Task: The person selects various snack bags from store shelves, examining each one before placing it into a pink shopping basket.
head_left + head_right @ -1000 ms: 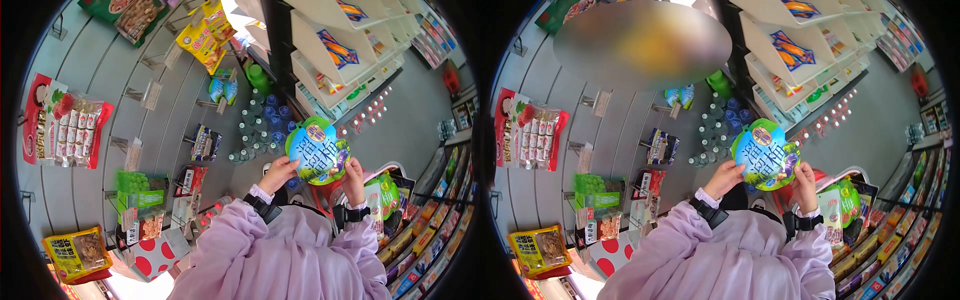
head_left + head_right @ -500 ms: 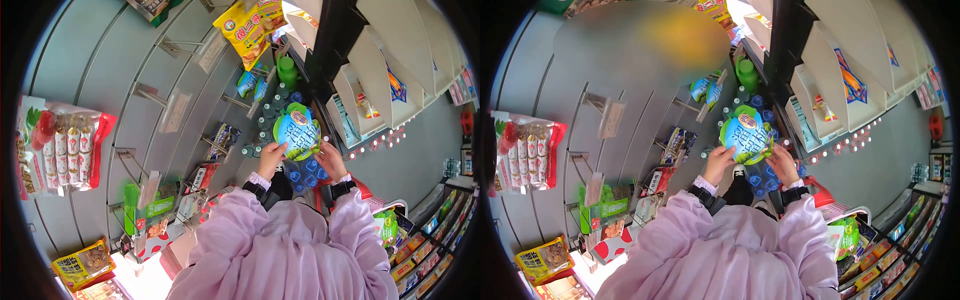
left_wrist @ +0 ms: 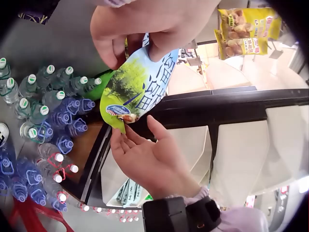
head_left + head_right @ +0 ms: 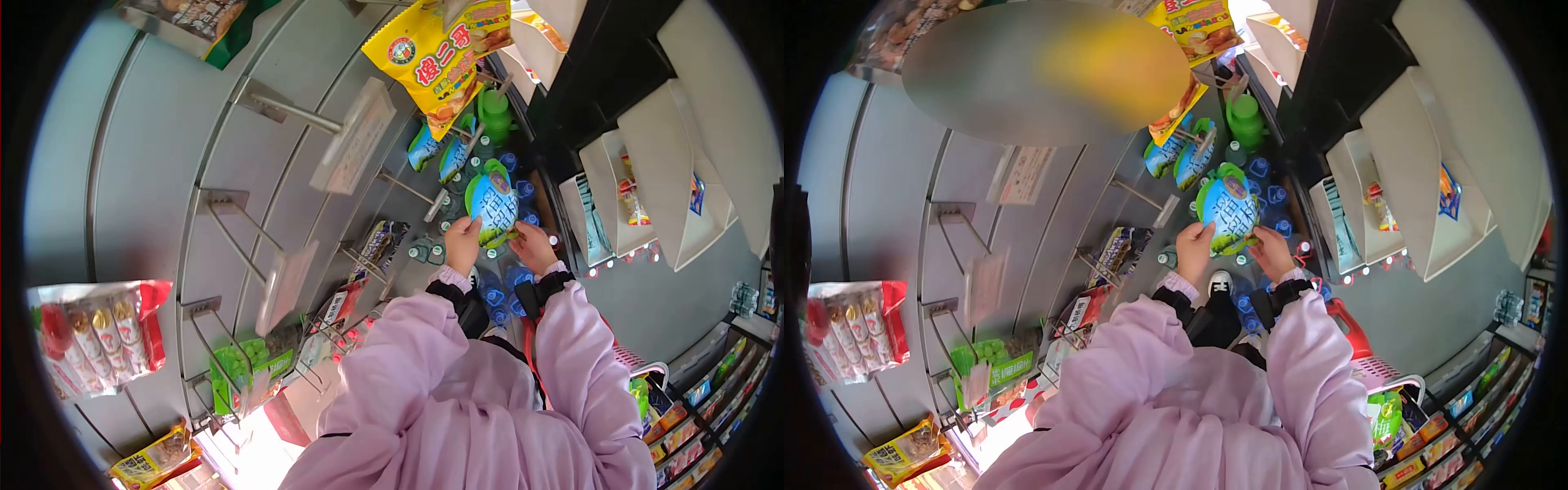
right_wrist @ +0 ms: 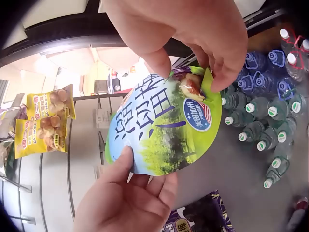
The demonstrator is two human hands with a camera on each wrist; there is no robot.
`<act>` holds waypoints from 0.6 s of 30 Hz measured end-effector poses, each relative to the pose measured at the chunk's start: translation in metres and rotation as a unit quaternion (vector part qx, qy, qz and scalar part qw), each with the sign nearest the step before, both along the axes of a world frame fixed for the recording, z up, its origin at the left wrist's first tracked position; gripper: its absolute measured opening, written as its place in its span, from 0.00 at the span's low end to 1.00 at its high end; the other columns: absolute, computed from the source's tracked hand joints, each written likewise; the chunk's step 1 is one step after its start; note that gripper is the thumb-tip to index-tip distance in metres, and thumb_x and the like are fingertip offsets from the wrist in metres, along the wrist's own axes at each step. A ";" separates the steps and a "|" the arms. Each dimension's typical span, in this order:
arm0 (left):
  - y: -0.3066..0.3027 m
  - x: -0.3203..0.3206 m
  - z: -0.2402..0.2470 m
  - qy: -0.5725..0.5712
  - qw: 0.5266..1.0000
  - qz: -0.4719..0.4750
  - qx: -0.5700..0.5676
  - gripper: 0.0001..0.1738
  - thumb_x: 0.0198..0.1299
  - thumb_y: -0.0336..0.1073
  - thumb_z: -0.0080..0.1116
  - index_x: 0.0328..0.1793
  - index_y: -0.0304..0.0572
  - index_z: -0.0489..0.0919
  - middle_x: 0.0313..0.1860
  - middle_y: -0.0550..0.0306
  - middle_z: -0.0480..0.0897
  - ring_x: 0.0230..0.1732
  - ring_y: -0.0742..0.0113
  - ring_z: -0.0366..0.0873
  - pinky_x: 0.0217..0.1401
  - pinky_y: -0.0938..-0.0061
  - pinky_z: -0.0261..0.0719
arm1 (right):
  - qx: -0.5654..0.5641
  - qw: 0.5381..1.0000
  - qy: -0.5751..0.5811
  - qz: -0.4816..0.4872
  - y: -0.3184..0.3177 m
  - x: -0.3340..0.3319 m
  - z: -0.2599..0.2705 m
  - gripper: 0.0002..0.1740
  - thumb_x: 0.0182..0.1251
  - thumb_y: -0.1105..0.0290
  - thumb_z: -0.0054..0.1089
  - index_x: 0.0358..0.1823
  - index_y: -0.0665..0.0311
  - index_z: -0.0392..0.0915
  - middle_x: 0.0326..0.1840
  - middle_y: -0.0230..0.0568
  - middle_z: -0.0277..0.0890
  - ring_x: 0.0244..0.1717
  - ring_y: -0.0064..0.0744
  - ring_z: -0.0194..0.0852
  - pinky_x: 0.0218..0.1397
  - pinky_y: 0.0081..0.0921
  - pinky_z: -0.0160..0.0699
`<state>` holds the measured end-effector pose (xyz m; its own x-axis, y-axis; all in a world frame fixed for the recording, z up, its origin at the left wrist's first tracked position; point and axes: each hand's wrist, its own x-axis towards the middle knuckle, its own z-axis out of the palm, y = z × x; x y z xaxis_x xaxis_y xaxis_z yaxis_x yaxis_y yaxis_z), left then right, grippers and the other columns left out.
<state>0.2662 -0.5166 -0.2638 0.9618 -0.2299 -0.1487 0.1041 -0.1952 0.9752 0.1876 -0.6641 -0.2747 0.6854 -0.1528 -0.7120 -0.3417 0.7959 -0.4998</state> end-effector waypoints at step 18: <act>-0.015 0.037 0.010 -0.023 0.998 0.064 0.009 0.16 0.59 0.33 0.53 0.20 0.34 0.67 0.15 0.67 0.62 0.20 0.82 0.55 0.21 0.80 0.54 | 0.005 1.000 0.007 -0.004 -0.010 0.081 -0.014 0.13 0.61 0.70 0.50 0.48 0.61 0.68 0.38 0.31 0.72 0.38 0.22 0.69 0.41 0.22 0.70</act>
<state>0.3031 -0.5312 -0.2537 0.9889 -0.1031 -0.1067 0.0844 -0.2003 0.9761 0.2684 -0.6746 -0.2886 0.6748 -0.1516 -0.7223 -0.3419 0.8032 -0.4879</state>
